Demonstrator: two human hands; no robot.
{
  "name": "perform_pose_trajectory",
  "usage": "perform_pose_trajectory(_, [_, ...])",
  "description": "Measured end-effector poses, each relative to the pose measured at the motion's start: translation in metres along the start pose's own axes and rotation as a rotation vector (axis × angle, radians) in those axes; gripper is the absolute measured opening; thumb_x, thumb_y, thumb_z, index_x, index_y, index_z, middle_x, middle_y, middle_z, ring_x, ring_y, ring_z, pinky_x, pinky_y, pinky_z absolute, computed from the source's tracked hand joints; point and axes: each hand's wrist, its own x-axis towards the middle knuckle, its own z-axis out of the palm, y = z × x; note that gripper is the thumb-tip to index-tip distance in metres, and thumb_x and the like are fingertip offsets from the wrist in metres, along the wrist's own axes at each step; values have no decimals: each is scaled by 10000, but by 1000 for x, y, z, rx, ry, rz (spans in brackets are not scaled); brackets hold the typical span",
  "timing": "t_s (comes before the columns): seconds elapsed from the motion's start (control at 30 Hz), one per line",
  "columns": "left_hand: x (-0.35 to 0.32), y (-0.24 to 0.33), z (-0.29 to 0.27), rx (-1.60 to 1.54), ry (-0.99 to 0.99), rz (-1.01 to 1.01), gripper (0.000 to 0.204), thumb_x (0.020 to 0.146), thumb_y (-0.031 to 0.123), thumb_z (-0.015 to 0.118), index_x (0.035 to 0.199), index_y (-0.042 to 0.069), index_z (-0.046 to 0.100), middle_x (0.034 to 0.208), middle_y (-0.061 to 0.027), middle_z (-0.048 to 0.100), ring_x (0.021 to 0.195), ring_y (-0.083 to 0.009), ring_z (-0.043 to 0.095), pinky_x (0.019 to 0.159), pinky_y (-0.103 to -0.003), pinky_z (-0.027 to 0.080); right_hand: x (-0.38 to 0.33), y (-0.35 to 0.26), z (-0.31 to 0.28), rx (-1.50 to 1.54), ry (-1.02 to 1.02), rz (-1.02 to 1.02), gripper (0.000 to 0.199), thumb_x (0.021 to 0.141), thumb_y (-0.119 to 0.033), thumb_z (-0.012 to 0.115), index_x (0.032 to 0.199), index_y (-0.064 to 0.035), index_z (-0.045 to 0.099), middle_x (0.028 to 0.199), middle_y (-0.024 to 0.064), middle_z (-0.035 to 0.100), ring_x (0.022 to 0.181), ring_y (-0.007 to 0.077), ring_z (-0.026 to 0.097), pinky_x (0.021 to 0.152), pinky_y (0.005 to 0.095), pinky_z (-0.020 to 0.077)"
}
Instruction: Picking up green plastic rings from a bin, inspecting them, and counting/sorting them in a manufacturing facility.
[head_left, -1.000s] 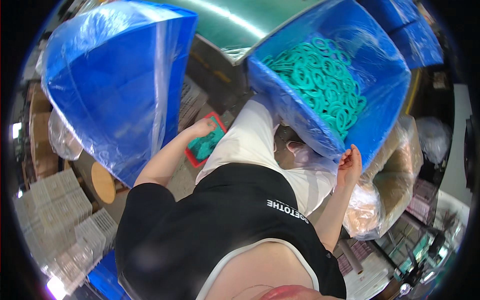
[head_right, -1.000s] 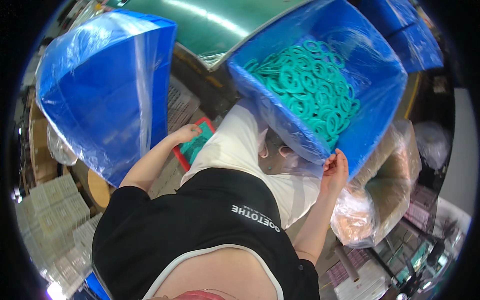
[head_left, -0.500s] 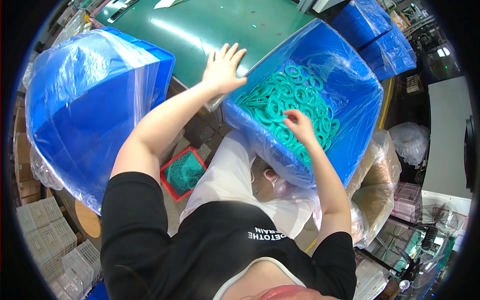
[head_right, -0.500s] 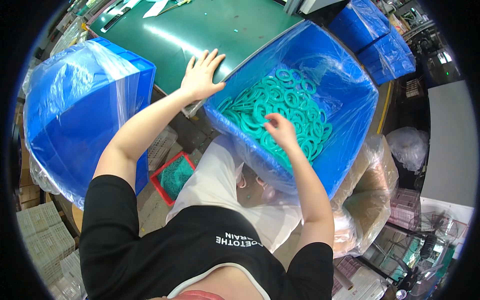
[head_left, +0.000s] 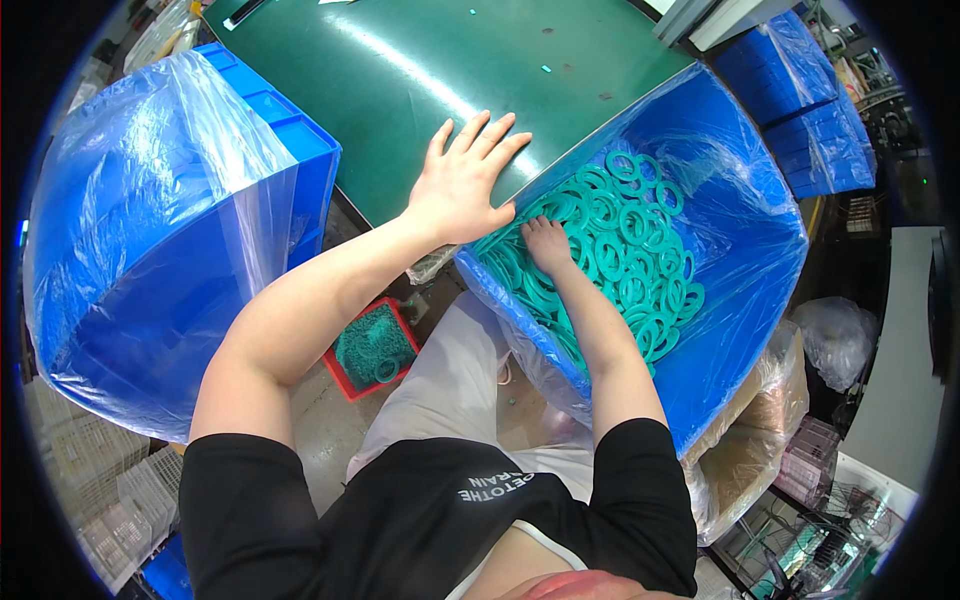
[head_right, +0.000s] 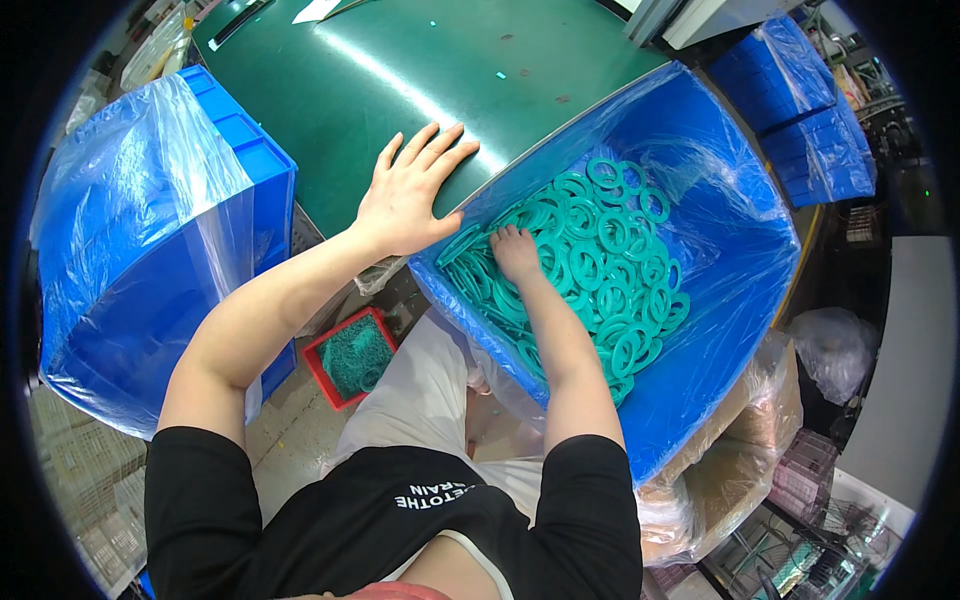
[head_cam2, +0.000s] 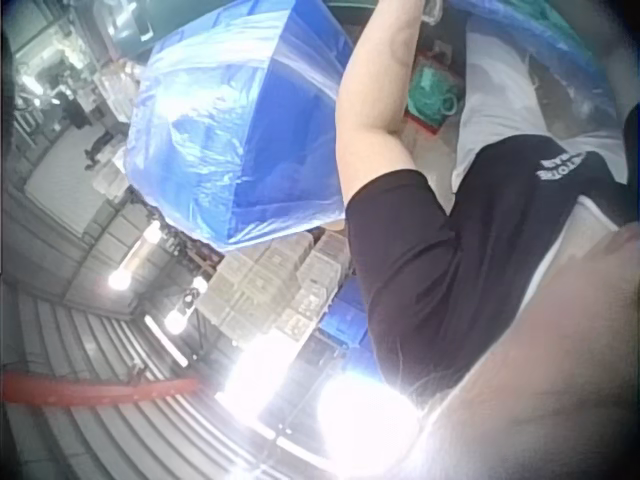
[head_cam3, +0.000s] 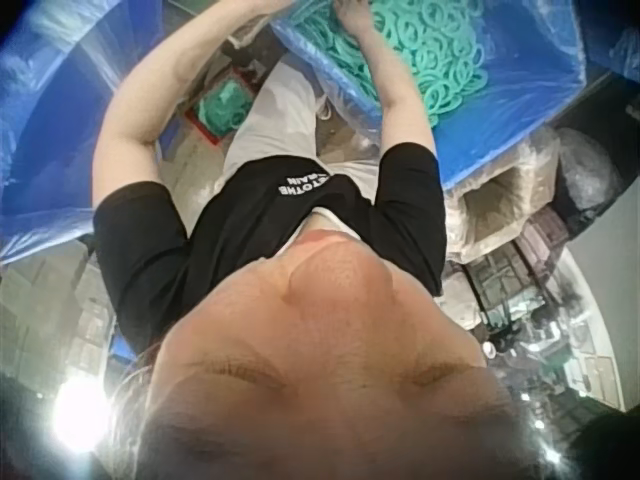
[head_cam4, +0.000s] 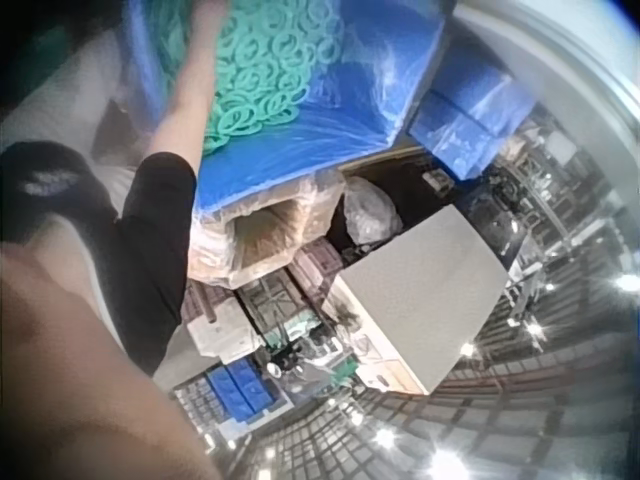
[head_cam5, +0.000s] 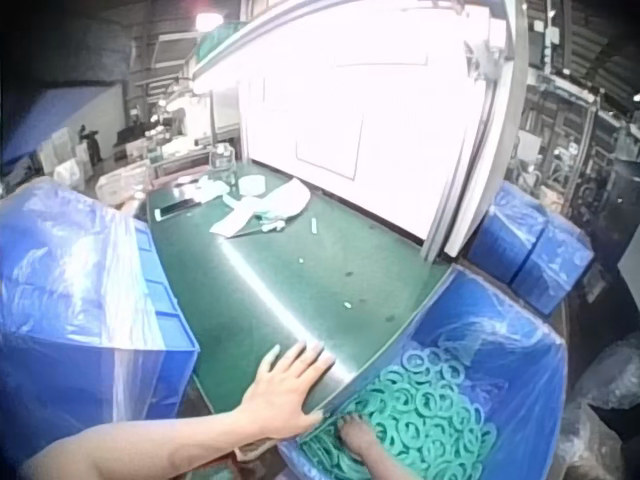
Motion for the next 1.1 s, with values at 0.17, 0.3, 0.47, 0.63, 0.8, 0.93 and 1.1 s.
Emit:
perform_pose_trajectory(0.17, [0,-3,1,9,1,-1,755,682,293,661,1373,189,377,1445,-72,337,1353,-275,275,1112,-502,168,3,15,-14,-111,48,15,170,784,-115,510,924,-85,601,973,86,619,907,233,586,807,377,440])
perform_pose_trajectory(0.3, [-1,-3,0,14,2,-8,757,680,298,660,1373,193,375,1444,-67,337,1354,-269,273,1113,-500,166,-22,21,-60,335,265,245,300,700,-51,610,994,-40,550,1031,148,607,926,332,583,768,415,485])
perform_pose_trajectory(0.47, [1,0,5,16,9,1,753,683,303,656,1373,193,375,1448,-62,333,1354,-268,273,1115,-494,166,-42,23,-57,1294,185,584,403,679,-140,735,1029,0,592,959,159,662,884,296,646,789,371,498])
perform_pose_trajectory(0.63, [5,1,6,13,30,22,747,688,303,652,1373,194,374,1453,-55,327,1359,-263,266,1117,-488,165,-33,-13,-2,1115,-299,409,750,620,-255,792,1238,33,480,1164,200,594,1076,304,579,914,365,461])
perform_pose_trajectory(0.8, [-5,-10,-11,44,-22,-56,762,684,299,656,1379,179,367,1461,-80,314,1374,-265,243,1118,-494,148,13,-54,-2,722,-393,350,533,765,-155,563,1273,-25,468,1220,238,546,1094,360,557,940,414,448])
perform_pose_trajectory(0.93, [1,-5,-8,-44,-31,-20,780,679,327,656,1380,170,354,1467,-105,297,1376,-294,236,1110,-528,127,4,-43,17,546,-280,427,413,862,-136,435,1273,-111,469,1137,209,594,1003,348,611,819,484,496])
perform_pose_trajectory(1.1, [-11,-2,-3,-104,-11,-29,788,672,357,656,1379,176,357,1474,-94,287,1392,-273,197,1120,-520,106,-18,-25,36,551,-45,273,368,814,-143,480,1161,-36,541,984,263,622,921,414,605,787,512,470])
